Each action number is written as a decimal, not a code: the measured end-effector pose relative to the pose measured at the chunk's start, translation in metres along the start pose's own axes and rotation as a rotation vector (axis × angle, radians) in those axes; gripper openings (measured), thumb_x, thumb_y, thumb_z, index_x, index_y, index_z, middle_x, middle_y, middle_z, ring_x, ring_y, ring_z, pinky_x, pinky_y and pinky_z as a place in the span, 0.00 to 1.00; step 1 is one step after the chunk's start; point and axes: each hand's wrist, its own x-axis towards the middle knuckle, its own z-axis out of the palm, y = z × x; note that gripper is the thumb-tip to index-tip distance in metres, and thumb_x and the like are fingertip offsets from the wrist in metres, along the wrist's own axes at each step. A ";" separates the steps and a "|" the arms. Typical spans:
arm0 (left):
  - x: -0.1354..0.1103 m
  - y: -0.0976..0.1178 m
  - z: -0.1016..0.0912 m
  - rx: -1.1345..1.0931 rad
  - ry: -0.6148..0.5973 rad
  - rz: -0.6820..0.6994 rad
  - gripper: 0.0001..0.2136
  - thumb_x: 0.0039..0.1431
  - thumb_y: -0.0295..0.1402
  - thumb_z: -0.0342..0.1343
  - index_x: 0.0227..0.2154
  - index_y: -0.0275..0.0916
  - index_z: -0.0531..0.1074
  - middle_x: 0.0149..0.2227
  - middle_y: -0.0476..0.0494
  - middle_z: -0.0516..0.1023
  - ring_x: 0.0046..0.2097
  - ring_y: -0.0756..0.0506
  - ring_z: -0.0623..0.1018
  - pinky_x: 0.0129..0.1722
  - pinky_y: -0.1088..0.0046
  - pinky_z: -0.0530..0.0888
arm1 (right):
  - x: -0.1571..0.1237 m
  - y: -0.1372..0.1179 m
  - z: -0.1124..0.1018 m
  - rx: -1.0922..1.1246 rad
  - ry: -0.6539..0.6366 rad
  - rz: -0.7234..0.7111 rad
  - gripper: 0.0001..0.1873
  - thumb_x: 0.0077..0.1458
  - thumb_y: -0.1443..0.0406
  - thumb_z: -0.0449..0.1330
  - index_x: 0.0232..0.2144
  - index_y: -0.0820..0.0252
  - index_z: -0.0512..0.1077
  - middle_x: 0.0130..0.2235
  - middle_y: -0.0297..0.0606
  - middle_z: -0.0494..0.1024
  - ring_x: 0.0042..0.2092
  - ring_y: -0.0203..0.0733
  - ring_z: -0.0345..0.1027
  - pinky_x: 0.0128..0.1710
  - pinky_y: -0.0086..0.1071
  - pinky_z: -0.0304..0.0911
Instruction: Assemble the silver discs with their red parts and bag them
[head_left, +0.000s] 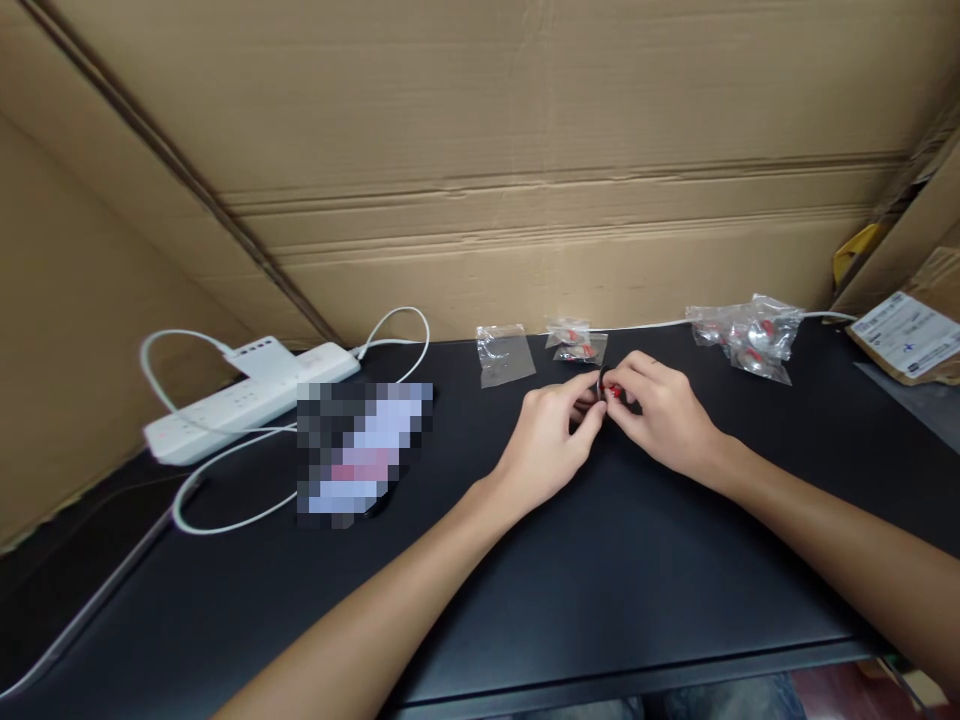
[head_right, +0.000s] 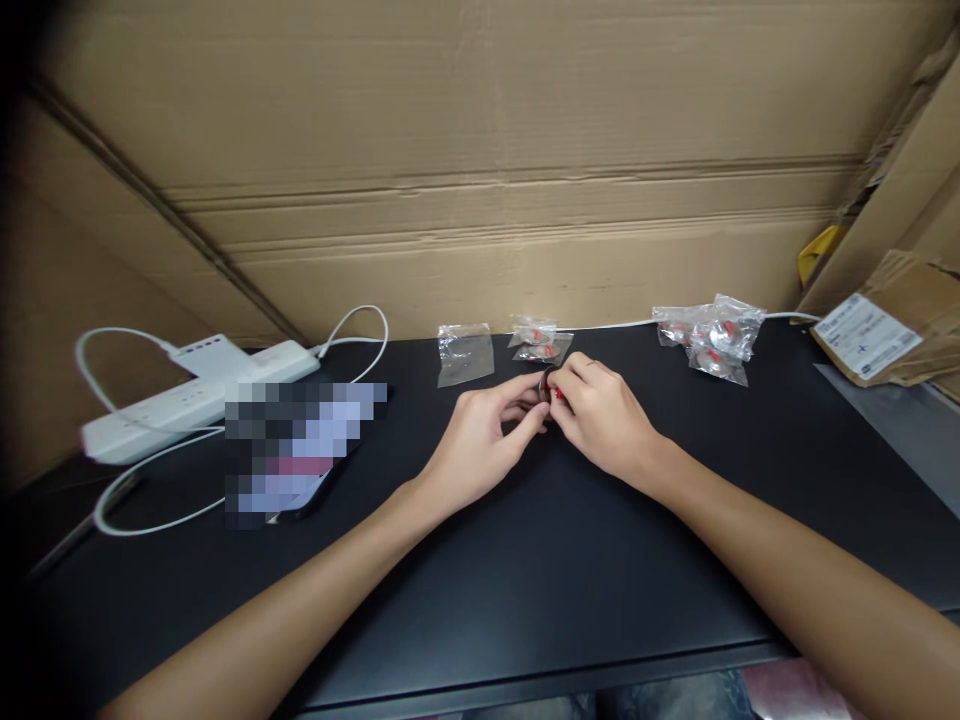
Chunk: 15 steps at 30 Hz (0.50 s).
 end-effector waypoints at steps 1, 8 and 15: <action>0.000 -0.001 0.000 -0.018 -0.002 -0.001 0.11 0.62 0.30 0.52 0.46 0.37 0.74 0.37 0.43 0.80 0.38 0.45 0.80 0.43 0.67 0.79 | 0.000 0.000 0.000 -0.013 -0.007 -0.020 0.07 0.57 0.73 0.54 0.34 0.62 0.72 0.35 0.42 0.71 0.33 0.40 0.65 0.34 0.34 0.65; 0.002 -0.013 0.003 -0.309 0.002 -0.077 0.13 0.61 0.32 0.55 0.48 0.35 0.73 0.33 0.44 0.78 0.35 0.46 0.79 0.38 0.68 0.80 | 0.003 0.002 0.000 0.191 0.054 0.079 0.06 0.55 0.73 0.57 0.33 0.61 0.74 0.33 0.38 0.73 0.31 0.37 0.67 0.32 0.31 0.65; 0.008 -0.015 0.002 -0.448 0.034 -0.156 0.15 0.60 0.33 0.57 0.47 0.32 0.74 0.37 0.40 0.79 0.35 0.46 0.78 0.36 0.67 0.80 | 0.005 0.001 0.001 0.287 0.103 0.150 0.08 0.53 0.72 0.59 0.34 0.60 0.77 0.32 0.38 0.77 0.30 0.37 0.69 0.31 0.31 0.66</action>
